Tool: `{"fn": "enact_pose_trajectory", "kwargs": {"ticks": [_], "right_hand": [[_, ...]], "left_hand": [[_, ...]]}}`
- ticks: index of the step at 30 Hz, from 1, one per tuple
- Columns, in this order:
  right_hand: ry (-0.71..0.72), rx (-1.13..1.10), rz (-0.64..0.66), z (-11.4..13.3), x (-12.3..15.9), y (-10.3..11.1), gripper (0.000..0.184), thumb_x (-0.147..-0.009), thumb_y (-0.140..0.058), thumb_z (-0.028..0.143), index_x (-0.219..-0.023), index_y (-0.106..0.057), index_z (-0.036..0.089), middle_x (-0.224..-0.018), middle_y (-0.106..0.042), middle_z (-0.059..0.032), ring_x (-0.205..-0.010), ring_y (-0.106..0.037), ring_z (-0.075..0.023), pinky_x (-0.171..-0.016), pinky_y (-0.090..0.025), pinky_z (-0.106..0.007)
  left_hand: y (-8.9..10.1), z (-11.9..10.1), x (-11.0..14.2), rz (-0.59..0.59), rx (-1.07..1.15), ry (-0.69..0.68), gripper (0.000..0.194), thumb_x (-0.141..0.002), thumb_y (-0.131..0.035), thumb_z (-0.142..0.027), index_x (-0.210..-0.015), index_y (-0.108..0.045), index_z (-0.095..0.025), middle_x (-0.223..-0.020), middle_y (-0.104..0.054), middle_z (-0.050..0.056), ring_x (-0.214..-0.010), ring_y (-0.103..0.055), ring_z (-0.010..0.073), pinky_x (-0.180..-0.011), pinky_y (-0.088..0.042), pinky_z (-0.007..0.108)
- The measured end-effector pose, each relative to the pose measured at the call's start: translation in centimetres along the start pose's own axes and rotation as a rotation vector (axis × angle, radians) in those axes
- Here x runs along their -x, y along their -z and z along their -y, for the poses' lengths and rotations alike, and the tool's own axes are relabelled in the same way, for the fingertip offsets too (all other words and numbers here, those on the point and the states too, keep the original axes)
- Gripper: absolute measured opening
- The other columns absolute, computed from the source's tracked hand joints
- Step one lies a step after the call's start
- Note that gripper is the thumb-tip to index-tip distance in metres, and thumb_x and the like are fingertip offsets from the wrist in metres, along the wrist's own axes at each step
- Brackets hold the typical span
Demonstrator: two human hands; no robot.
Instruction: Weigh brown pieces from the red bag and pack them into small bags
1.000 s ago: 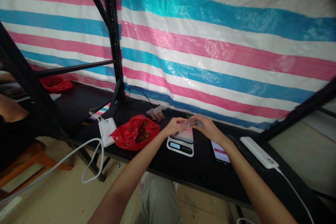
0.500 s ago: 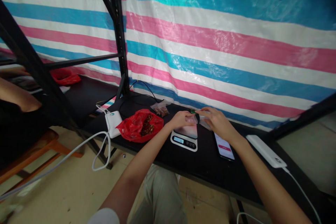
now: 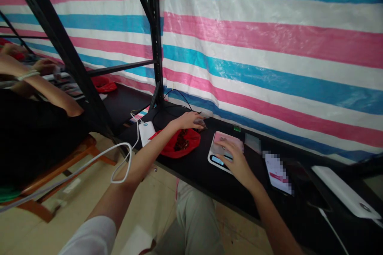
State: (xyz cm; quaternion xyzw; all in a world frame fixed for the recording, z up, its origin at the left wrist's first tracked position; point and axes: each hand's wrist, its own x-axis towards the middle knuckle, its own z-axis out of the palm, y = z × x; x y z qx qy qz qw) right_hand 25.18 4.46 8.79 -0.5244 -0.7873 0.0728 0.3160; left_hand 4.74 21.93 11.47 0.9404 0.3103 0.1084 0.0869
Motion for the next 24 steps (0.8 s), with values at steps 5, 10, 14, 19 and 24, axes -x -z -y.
{"fn": "enact_pose_trajectory", "kwargs": {"ticks": [5,10,14,19,24], "right_hand": [[0.0,0.062,0.133,5.2,-4.9,-7.3,0.032,-0.082,-0.054,0.031,-0.113,-0.054,0.025,-0.108,-0.06,-0.0055,-0.103,-0.052,-0.0226,-0.087,-0.04,-0.036],[-0.083,0.208,0.28,5.7,-6.6,-10.6,0.034,-0.08,-0.055,0.031,-0.113,-0.055,0.023,-0.106,-0.061,-0.0063,-0.094,-0.058,-0.0214,-0.082,-0.042,-0.032],[-0.117,0.238,0.282,4.9,-6.0,-10.7,0.034,-0.082,-0.053,0.03,-0.115,-0.053,0.022,-0.107,-0.06,-0.0062,-0.091,-0.06,-0.0203,-0.078,-0.043,-0.03],[-0.125,0.262,0.314,4.8,-5.2,-10.3,0.037,-0.083,-0.05,0.027,-0.119,-0.05,0.02,-0.111,-0.059,-0.0079,-0.093,-0.059,-0.0202,-0.079,-0.043,-0.029],[-0.142,0.281,0.329,4.8,-5.1,-10.0,0.034,-0.084,-0.048,0.026,-0.117,-0.051,0.019,-0.11,-0.059,-0.0087,-0.093,-0.059,-0.0201,-0.08,-0.042,-0.03]], "left_hand": [[-1.2,2.8,3.6,0.3,0.033,0.068,0.057,-0.072,-0.059,-0.047,-0.121,-0.051,-0.018,-0.117,-0.059,0.009,-0.101,-0.057,0.0215,-0.084,-0.042,0.026],[-2.1,3.7,4.2,0.244,-0.118,-0.058,0.043,-0.07,-0.061,-0.022,-0.112,-0.057,-0.025,-0.115,-0.06,0.003,-0.101,-0.056,0.0174,-0.083,-0.041,0.023],[-2.1,3.6,3.0,0.135,-0.301,-0.117,0.018,-0.072,-0.059,-0.019,-0.089,-0.065,-0.021,-0.098,-0.065,0.005,-0.095,-0.058,0.0179,-0.082,-0.039,0.026],[-3.1,3.0,1.5,0.136,-0.417,-0.205,0.021,-0.074,-0.062,-0.035,-0.079,-0.064,-0.014,-0.084,-0.066,0.009,-0.086,-0.06,0.0207,-0.076,-0.04,0.029],[-3.4,3.0,1.2,0.108,-0.333,-0.318,0.025,-0.072,-0.063,-0.017,-0.096,-0.062,-0.019,-0.098,-0.065,0.007,-0.094,-0.058,0.018,-0.076,-0.04,0.025]]}}
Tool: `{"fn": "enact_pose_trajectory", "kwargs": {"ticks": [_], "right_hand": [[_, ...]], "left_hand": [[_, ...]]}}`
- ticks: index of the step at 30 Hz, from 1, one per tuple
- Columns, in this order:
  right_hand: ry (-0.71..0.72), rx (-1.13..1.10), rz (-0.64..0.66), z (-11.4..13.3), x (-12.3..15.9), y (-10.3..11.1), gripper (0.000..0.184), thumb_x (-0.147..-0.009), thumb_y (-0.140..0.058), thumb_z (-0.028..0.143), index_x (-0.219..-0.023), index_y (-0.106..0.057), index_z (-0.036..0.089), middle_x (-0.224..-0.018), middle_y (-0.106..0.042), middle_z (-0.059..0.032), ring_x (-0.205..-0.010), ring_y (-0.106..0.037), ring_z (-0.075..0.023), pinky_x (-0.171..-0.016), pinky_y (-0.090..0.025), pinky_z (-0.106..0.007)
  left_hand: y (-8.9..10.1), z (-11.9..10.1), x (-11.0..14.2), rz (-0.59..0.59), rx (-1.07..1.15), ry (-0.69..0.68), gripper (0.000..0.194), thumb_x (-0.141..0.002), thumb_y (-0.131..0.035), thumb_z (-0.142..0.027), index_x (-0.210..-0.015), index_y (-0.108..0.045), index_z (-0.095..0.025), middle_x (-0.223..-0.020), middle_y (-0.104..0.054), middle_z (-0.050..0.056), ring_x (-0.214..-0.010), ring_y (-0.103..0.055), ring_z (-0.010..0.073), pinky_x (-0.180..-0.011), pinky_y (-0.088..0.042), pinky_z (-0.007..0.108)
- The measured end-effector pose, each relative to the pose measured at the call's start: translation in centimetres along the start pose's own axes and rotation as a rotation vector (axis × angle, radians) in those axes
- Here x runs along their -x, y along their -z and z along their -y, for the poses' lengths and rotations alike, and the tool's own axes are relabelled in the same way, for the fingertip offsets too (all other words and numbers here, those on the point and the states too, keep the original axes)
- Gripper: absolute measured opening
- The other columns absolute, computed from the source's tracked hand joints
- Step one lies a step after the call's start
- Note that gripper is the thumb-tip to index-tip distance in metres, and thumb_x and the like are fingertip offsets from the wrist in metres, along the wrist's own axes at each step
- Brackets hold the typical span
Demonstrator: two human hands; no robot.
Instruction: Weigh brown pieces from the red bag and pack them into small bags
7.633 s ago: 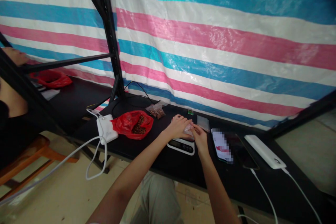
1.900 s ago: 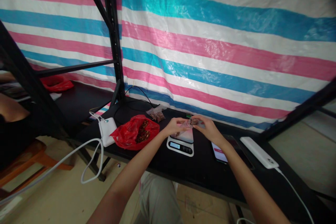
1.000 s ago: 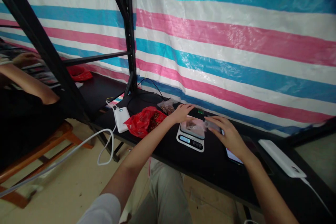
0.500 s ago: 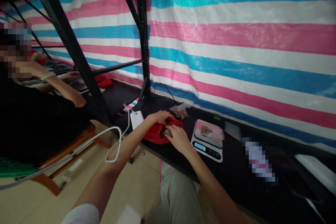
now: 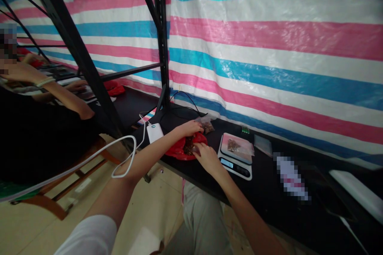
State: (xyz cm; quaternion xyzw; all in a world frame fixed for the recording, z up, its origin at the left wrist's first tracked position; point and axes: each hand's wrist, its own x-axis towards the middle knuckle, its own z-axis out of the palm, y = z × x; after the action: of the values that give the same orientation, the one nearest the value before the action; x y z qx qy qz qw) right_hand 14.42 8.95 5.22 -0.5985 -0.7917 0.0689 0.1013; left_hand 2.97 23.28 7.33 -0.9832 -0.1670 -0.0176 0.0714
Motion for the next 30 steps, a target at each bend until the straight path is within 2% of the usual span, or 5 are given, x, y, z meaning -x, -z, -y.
{"fn": "enact_pose_trajectory", "kwargs": {"ticks": [5,9,14,21,30], "right_hand": [[0.007,0.004,-0.012,-0.3,0.0,0.1,0.035,-0.084,-0.048,0.024,-0.119,-0.05,0.019,-0.112,-0.059,-0.0087,-0.097,-0.057,-0.0202,-0.084,-0.04,-0.031],[0.018,0.015,-0.029,0.0,0.1,0.0,0.034,-0.084,-0.047,0.021,-0.117,-0.052,0.019,-0.109,-0.059,-0.009,-0.096,-0.057,-0.0203,-0.082,-0.04,-0.032],[0.04,0.039,-0.075,1.4,0.2,-0.2,0.035,-0.08,-0.052,0.021,-0.115,-0.053,0.019,-0.108,-0.06,-0.0086,-0.102,-0.052,-0.0232,-0.083,-0.039,-0.034],[-0.107,0.048,0.04,2.1,-0.3,0.8,0.027,-0.077,-0.057,0.022,-0.103,-0.058,0.014,-0.102,-0.062,-0.0111,-0.1,-0.054,-0.0236,-0.078,-0.043,-0.032],[-0.135,0.148,0.119,3.5,-1.0,2.7,0.016,-0.074,-0.057,0.012,-0.088,-0.066,0.012,-0.091,-0.065,-0.0167,-0.093,-0.059,-0.0273,-0.067,-0.047,-0.033]], "left_hand": [[0.7,-0.1,-0.3,0.075,0.105,0.084,0.011,-0.072,-0.061,-0.022,-0.08,-0.067,-0.017,-0.083,-0.068,0.009,-0.085,-0.061,0.0203,-0.076,-0.043,0.027],[1.2,-0.8,-0.8,0.095,0.139,0.254,0.026,-0.079,-0.051,-0.033,-0.078,-0.068,-0.013,-0.083,-0.068,0.014,-0.082,-0.063,0.0232,-0.074,-0.045,0.03],[1.3,-0.7,-1.0,0.137,0.178,0.322,0.035,-0.085,-0.04,-0.035,-0.09,-0.067,-0.012,-0.094,-0.067,0.014,-0.087,-0.063,0.0225,-0.076,-0.047,0.03],[1.8,0.7,0.3,0.316,0.247,0.448,0.051,-0.084,-0.037,-0.047,-0.09,-0.067,-0.008,-0.09,-0.068,0.018,-0.079,-0.066,0.0232,-0.065,-0.048,0.027],[1.8,0.4,1.1,0.363,0.274,0.553,0.055,-0.086,-0.032,-0.048,-0.09,-0.067,-0.006,-0.098,-0.065,0.022,-0.09,-0.064,0.0266,-0.07,-0.047,0.028]]}}
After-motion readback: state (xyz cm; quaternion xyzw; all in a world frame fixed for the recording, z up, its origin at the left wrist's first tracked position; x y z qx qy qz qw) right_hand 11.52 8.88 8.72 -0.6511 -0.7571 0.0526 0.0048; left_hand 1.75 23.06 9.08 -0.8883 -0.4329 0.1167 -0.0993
